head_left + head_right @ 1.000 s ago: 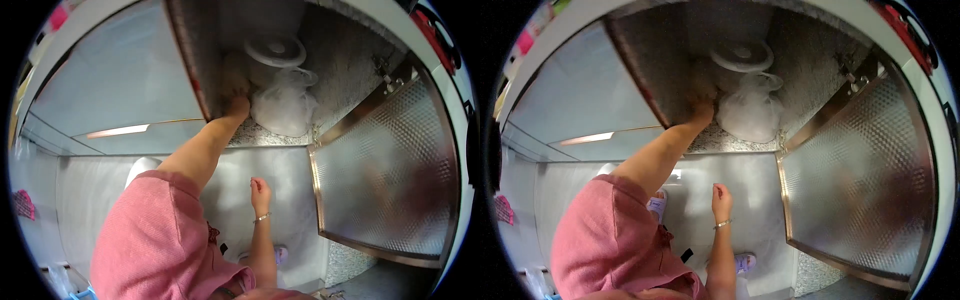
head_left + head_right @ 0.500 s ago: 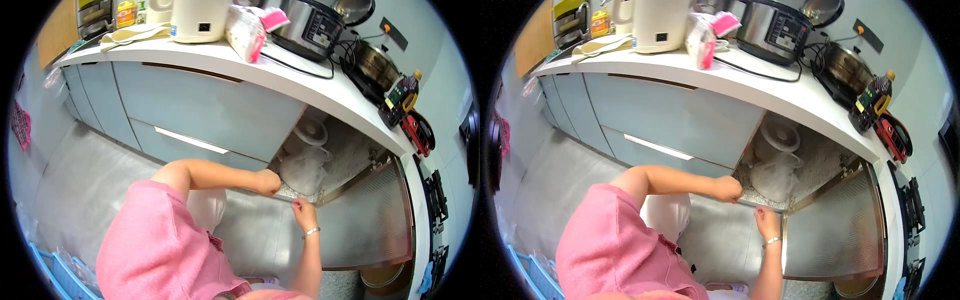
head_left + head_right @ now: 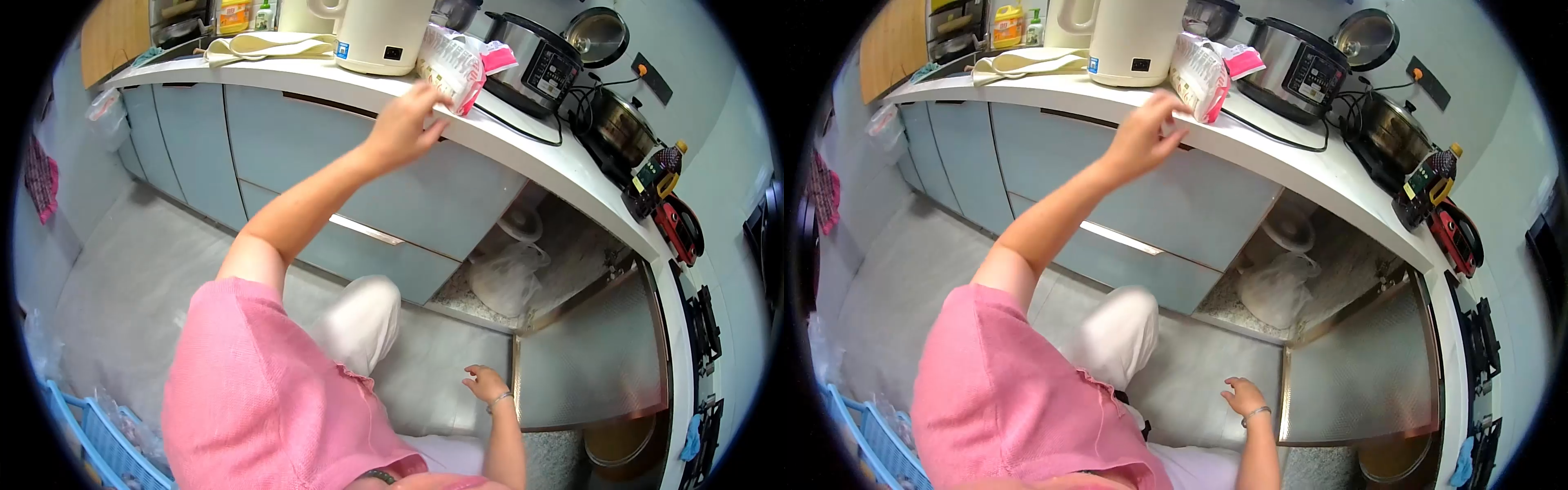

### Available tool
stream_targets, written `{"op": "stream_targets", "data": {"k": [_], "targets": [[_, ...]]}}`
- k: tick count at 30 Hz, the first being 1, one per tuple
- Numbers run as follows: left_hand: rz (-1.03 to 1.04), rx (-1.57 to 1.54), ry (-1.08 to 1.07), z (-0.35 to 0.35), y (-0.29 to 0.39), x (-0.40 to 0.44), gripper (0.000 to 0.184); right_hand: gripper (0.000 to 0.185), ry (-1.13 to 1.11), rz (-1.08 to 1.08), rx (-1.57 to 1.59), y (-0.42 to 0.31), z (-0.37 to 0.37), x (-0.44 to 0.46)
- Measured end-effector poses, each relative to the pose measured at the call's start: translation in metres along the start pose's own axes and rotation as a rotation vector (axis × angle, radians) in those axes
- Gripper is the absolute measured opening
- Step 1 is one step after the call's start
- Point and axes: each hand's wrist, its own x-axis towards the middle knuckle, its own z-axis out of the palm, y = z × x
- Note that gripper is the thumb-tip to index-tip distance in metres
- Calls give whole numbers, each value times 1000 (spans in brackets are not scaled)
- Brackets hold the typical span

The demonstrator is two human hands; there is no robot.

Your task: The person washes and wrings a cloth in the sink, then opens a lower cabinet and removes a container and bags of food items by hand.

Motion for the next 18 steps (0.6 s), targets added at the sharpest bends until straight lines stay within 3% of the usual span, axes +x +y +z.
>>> {"op": "stream_targets", "data": {"k": [1, 2, 4, 7, 11, 18], "targets": [[140, 223, 31, -2, -7, 15, 35, 36, 0, 2, 10, -2, 2, -1], [140, 217, 20, 2, -11, 23, 35, 36, -27, -18, 11, -4, 3, 0], [227, 531, 245, 14, -7, 41, 60, 37, -48, -36, 15, -3, 5, 3], [140, 730, 250, 43, -16, 53, 75, 37, -14, -84, 31, -2, 12, 9], [-58, 577, 81, 63, -22, 55, 65, 36, 12, -89, 27, -7, 8, 7], [-7, 364, 324, 61, -25, 44, 38, 36, 54, -61, 72, -2, 3, -5]]}}
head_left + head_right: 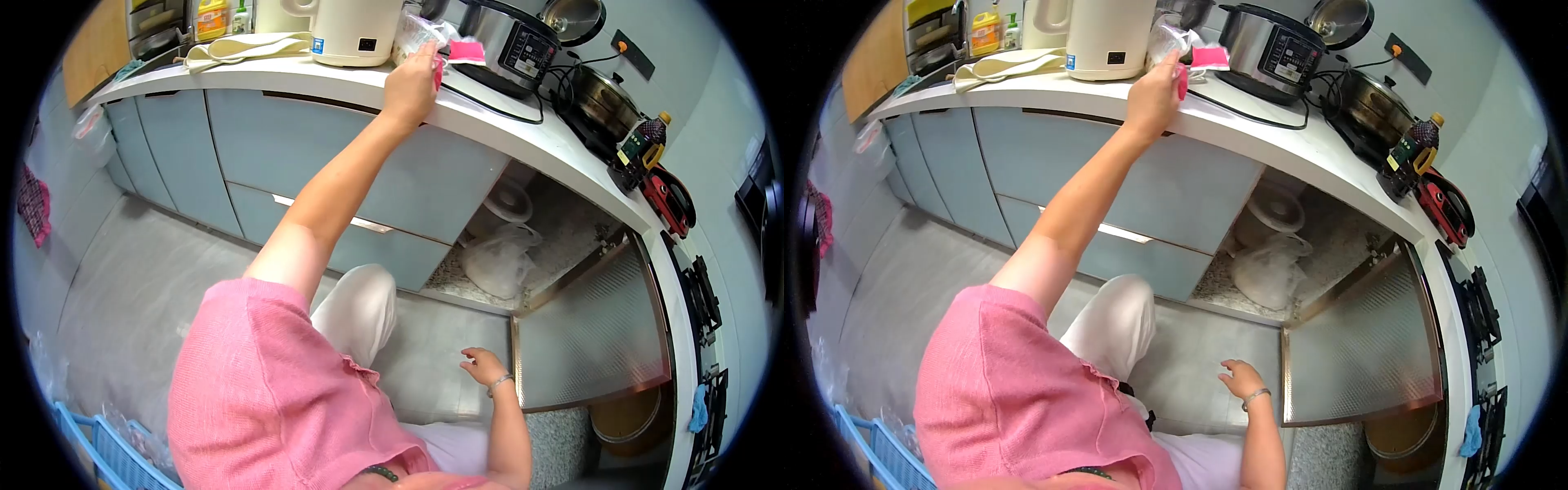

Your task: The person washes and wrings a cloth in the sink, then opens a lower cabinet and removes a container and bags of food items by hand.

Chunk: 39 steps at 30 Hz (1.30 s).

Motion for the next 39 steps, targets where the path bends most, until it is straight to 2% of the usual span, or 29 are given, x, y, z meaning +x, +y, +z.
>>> {"op": "stream_targets", "data": {"k": [3, 6, 13, 15, 16, 18, 22, 23, 24, 26, 28, 31, 32, 34, 37, 38, 39], "targets": [[-29, -142, 126, -6, -8, -4, 36, 36, 7, 35, 21, 3, -4, -3], [-107, -298, 160, -17, -6, -11, 39, 36, 28, 65, 29, 1, -10, -4], [-129, -556, 256, -27, 6, -24, 40, 37, 43, 113, 34, -3, -16, -3], [-184, -769, 250, -38, 15, -31, 34, 36, 74, 91, 42, 0, -15, -3], [-185, -779, 243, -46, 24, -32, 34, 36, 78, 100, 48, -1, -17, -4], [-214, -941, 261, -62, 40, -38, 23, 34, 175, 105, 72, -7, -24, -5], [-397, -1381, 80, -69, 56, -66, 23, 33, 325, 65, 125, -13, -37, -4], [-535, -1456, 37, -70, 71, -73, 15, 32, 342, 71, 149, -13, -39, -5], [-560, -1466, 2, -67, 84, -87, 15, 31, 345, 65, 148, -10, -40, -6], [-806, -1639, -258, -61, 106, -118, 16, 30, 358, 75, 164, -7, -38, -7], [-851, -1538, -505, -52, 122, -166, 18, 29, 351, 23, 156, -4, -36, -10], [-814, -1348, -706, -52, 157, -219, 22, 30, 294, 42, 177, -5, -34, -19], [-764, -1311, -729, -45, 163, -239, 22, 30, 240, 67, 212, -7, -35, -23], [-799, -1294, -739, -23, 170, -274, 22, 31, 227, 65, 213, -3, -32, -30], [-711, -1046, -641, 24, 169, -315, 25, 32, 194, 60, 194, -3, -32, -46], [-714, -1046, -644, 41, 166, -325, 25, 33, 179, 61, 176, -5, -35, -52], [-809, -1053, -598, 60, 164, -334, 26, 35, 164, 51, 199, -5, -36, -58]]}}
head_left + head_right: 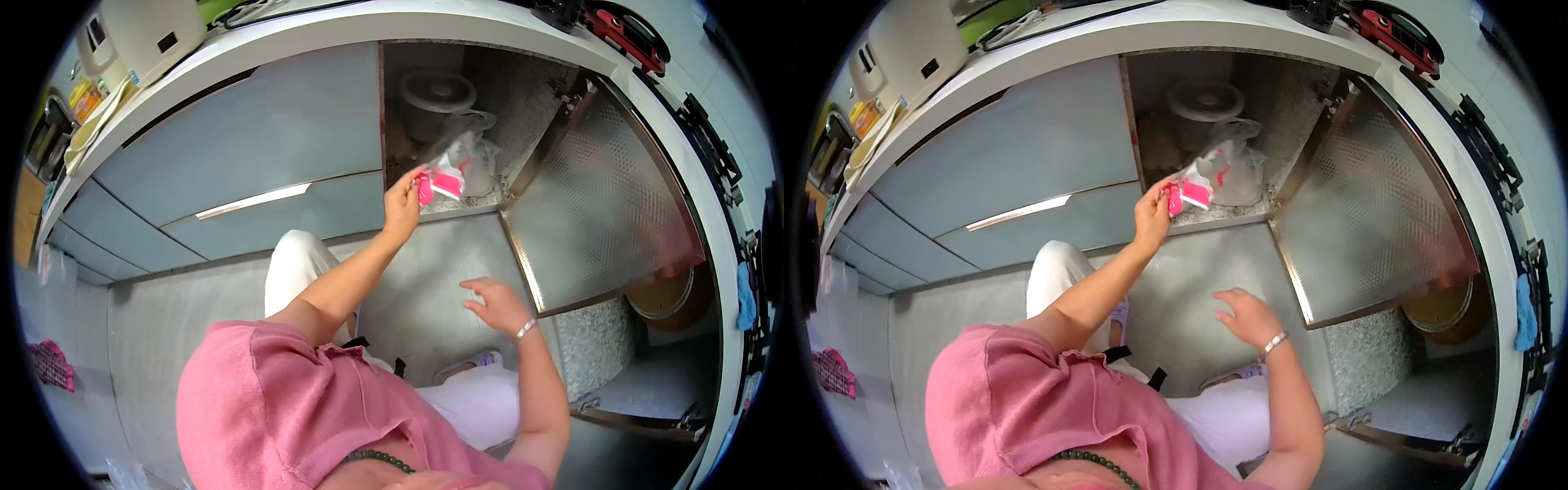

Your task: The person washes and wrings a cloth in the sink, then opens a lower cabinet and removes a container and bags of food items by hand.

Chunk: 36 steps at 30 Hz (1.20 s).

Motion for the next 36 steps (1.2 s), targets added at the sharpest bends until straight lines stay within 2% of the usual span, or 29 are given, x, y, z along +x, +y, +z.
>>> {"op": "stream_targets", "data": {"k": [1, 3, 7, 8, 9, 11, 12, 15, 16, 18, 20, 22, 23, 24, 26, 30, 33, 35, 36], "targets": [[-47, -53, 69, 5, -16, 12, 26, 35, -1, -1, 0, 0, -3, -5], [41, 88, 189, 11, -51, 46, 26, 35, -16, -14, 53, 0, -9, -14], [119, 324, 470, 27, -78, 115, 27, 42, -22, -8, 68, 16, -11, -21], [95, 273, 469, 26, -111, 139, 27, 42, -41, 13, 85, 19, -13, -22], [-7, 403, 436, 22, -140, 164, 26, 43, -58, 34, 100, 22, -14, -22], [207, 295, 568, 34, -167, 193, 28, 43, -78, 61, 124, 28, -12, -21], [195, 287, 577, 35, -187, 204, 28, 44, -102, 90, 165, 31, -11, -21], [125, 390, 791, 16, -325, 227, 27, 45, -175, 121, 235, 34, -13, -15], [48, 444, 784, 15, -328, 221, 26, 44, -175, 101, 246, 38, -10, -14], [-162, 564, 689, 23, -274, 186, 25, 44, -200, 131, 263, 44, -8, -8], [-253, 650, 596, 29, -236, 161, 25, 43, -218, 156, 285, 46, -7, -1], [-113, 655, 519, 14, -299, 152, 26, 42, -180, 145, 287, 46, -7, 4], [35, 649, 435, 9, -311, 148, 28, 42, -188, 145, 287, 46, -5, 5], [31, 651, 440, 7, -322, 146, 28, 42, -189, 132, 293, 47, -4, 6], [75, 884, 507, 11, -320, 144, 30, 42, -192, 117, 292, 48, -2, 7], [36, 1032, 459, 15, -320, 148, 32, 43, -206, 127, 309, 49, 1, 11], [-178, 740, 265, 8, -378, 163, 31, 43, -216, 126, 326, 51, 3, 13], [-58, 1103, 240, 9, -401, 170, 31, 43, -219, 124, 332, 54, 4, 15], [-69, 1144, 211, 5, -405, 177, 31, 43, -226, 134, 336, 55, 4, 15]]}}
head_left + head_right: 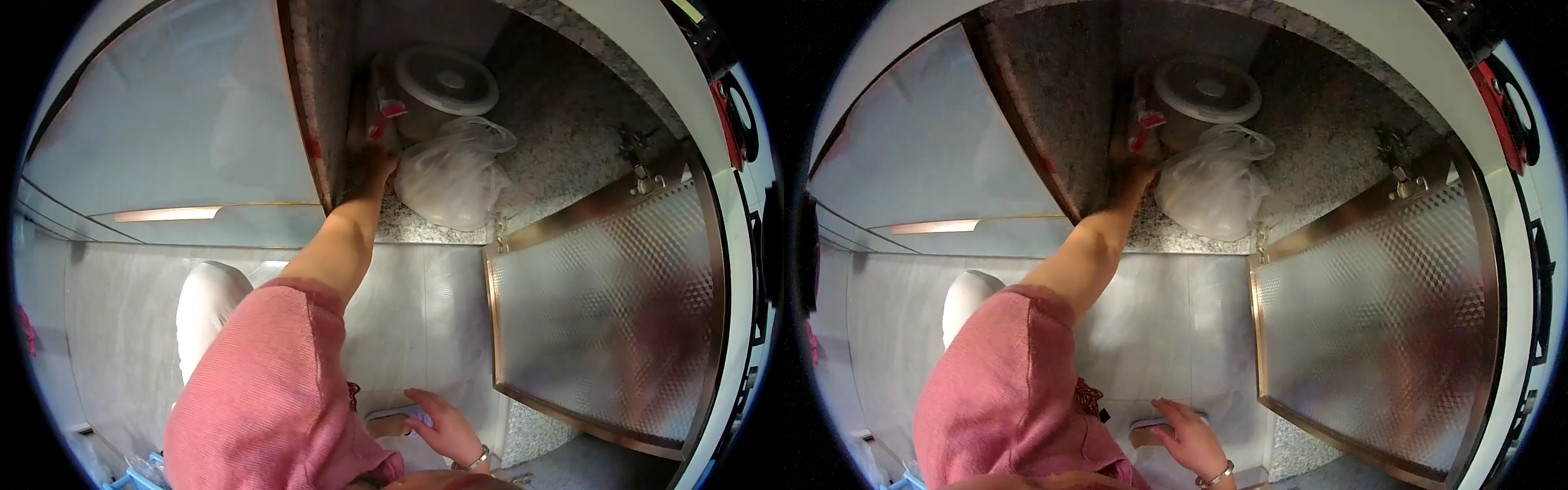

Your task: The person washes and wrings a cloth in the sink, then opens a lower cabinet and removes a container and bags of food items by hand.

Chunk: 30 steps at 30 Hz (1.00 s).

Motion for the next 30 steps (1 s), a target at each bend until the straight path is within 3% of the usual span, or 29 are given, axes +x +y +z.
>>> {"op": "stream_targets", "data": {"k": [7, 13, 15, 17, 19, 21, 24, 26, 28, 30], "targets": [[-64, -32, -137, -47, 27, 44, 35, 43, -32, 53, 37, 6, -6, 1], [-169, -78, -160, -103, 56, 7, 39, 43, -8, -16, 4, 4, -2, 3], [-254, -202, -198, -122, 63, -24, 40, 43, 4, -5, 6, -2, -1, 2], [-442, -468, -77, -73, 51, -66, 43, 43, 16, 2, 8, -5, -1, 3], [-573, -502, -184, -111, 71, -105, 40, 43, 24, 36, -49, -6, 4, 2], [-542, -577, -309, -139, 68, -150, 36, 43, 23, 6, -80, -16, 4, 2], [-637, -902, -417, -159, 58, -220, 33, 44, 28, -45, -151, -15, 9, 1], [-690, -976, -487, -207, 65, -237, 33, 44, 25, -64, -184, -12, 14, 1], [-793, -1040, -729, -259, 75, -241, 33, 44, -37, 0, -231, -11, 17, 0], [-773, -1079, -771, -286, 78, -239, 33, 44, -50, 14, -253, -7, 19, -4]]}}
